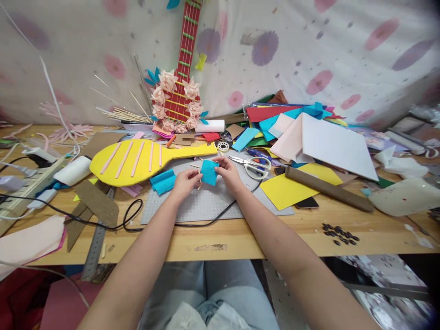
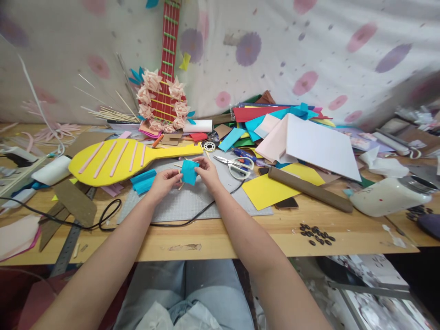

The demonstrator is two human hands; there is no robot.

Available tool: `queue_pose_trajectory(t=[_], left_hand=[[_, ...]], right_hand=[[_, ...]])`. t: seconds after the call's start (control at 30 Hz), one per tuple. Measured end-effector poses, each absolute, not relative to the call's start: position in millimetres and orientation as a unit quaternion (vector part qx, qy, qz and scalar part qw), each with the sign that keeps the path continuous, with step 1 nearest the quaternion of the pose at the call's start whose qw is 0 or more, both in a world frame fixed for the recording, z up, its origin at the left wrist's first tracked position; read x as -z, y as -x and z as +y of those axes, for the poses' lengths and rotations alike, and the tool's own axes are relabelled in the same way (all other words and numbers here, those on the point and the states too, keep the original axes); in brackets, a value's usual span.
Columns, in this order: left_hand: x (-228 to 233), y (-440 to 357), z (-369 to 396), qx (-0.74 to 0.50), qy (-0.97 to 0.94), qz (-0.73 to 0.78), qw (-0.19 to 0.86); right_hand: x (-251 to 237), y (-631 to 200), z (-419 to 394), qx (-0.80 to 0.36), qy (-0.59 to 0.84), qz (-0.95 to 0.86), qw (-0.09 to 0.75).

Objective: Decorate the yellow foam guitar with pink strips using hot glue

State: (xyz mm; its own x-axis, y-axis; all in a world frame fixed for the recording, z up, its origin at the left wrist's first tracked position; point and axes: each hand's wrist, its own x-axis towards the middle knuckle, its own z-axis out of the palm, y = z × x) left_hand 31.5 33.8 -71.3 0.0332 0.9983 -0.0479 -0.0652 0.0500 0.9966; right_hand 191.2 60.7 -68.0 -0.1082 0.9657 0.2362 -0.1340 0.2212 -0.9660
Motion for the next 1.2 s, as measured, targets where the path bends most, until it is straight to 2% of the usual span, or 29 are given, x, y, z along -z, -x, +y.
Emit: queue_pose_trajectory(t=[0.13,0.23,0.4,0.67,0.77,0.93,1.03,1.2], left_hand=[[69,-31,34,-0.525,-0.441,0.487,0.541],[68,-30,34,-0.544,-0.428,0.484,0.536],[65,-33,31,-0.549,-0.407,0.444,0.579],[67,-43,30,-0.565,-0.367,0.401,0.62],[70,-41,33,-0.581,-0.382,0.453,0.558],[72,-37,34,-0.562,-0.546,0.493,0.377],[73,-37,32,-0.536,-0.607,0.488,0.327],[74,-30,35,-0.569,-0.561,0.54,0.264]], right_hand=[[69,-200,69,-0.496,0.433,-0.475,0.583],[68,-203,72,-0.532,0.425,-0.415,0.603],[68,-193,66,-0.542,0.432,-0.445,0.567],[71,-164,43,-0.307,0.553,-0.6,0.491],[68,-162,40,-0.284,0.57,-0.638,0.433],[66,-169,42,-0.267,0.56,-0.68,0.39],[66,-174,46,-0.263,0.56,-0.69,0.376],[68,-189,55,-0.236,0.641,-0.638,0.356]])
